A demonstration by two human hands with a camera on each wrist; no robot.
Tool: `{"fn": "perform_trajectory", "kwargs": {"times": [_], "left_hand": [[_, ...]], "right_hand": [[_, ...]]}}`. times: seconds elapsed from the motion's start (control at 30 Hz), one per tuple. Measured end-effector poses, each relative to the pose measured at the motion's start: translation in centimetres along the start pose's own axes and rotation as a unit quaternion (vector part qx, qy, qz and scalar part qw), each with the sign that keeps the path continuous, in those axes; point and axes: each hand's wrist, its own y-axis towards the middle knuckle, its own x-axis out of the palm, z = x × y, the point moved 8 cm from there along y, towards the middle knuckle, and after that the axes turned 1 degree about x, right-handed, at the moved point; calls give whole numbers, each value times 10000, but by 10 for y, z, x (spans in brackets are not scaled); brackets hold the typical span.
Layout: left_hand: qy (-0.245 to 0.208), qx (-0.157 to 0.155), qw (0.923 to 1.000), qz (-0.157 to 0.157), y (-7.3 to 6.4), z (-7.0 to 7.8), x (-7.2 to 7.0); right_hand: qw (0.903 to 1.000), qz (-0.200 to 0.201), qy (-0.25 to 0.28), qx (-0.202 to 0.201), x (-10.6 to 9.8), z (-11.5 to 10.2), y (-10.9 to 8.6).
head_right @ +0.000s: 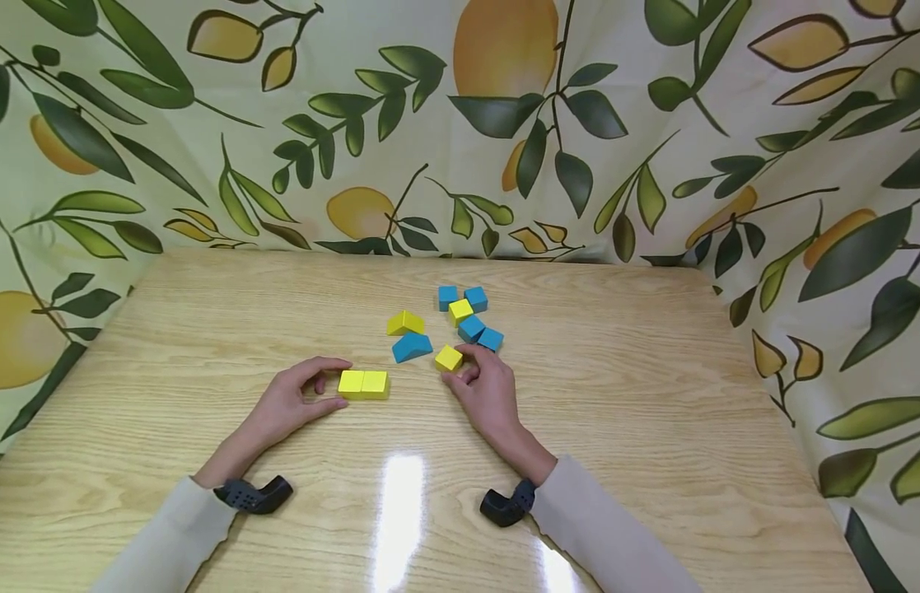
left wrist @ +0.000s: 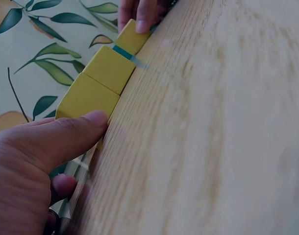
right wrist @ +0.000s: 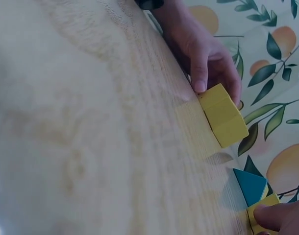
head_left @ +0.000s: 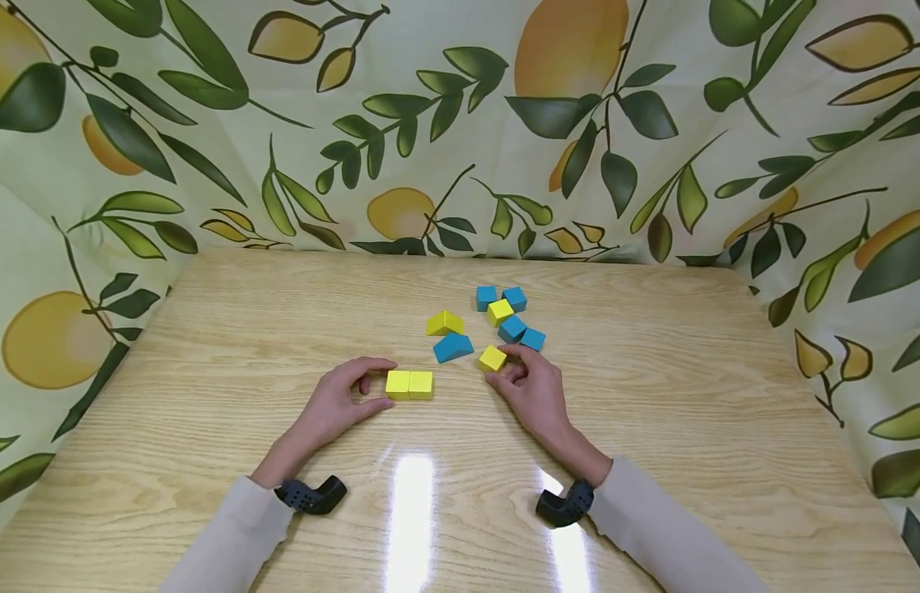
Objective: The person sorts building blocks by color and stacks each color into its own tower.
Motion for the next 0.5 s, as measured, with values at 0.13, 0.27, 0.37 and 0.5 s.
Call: {"fn": "perform_trajectory", "kwargs": {"times": [0.13,0.27,0.37,0.5], "left_hand": [[-33,-16,10000,5,0,0,0],[-99,-72,9999,-13,0,0,0],[-242,-60,9997,-19,0,0,0],[-556,26,9985,2,0,0,0]], "right_hand": [[9996,-97,248,-48,3,-2,0],[9977,-45,630,-248,2,-5,1],[9955,74,871,-362,3,-7,1],[9897,-57,1263,-677,14,-20,-2]]}}
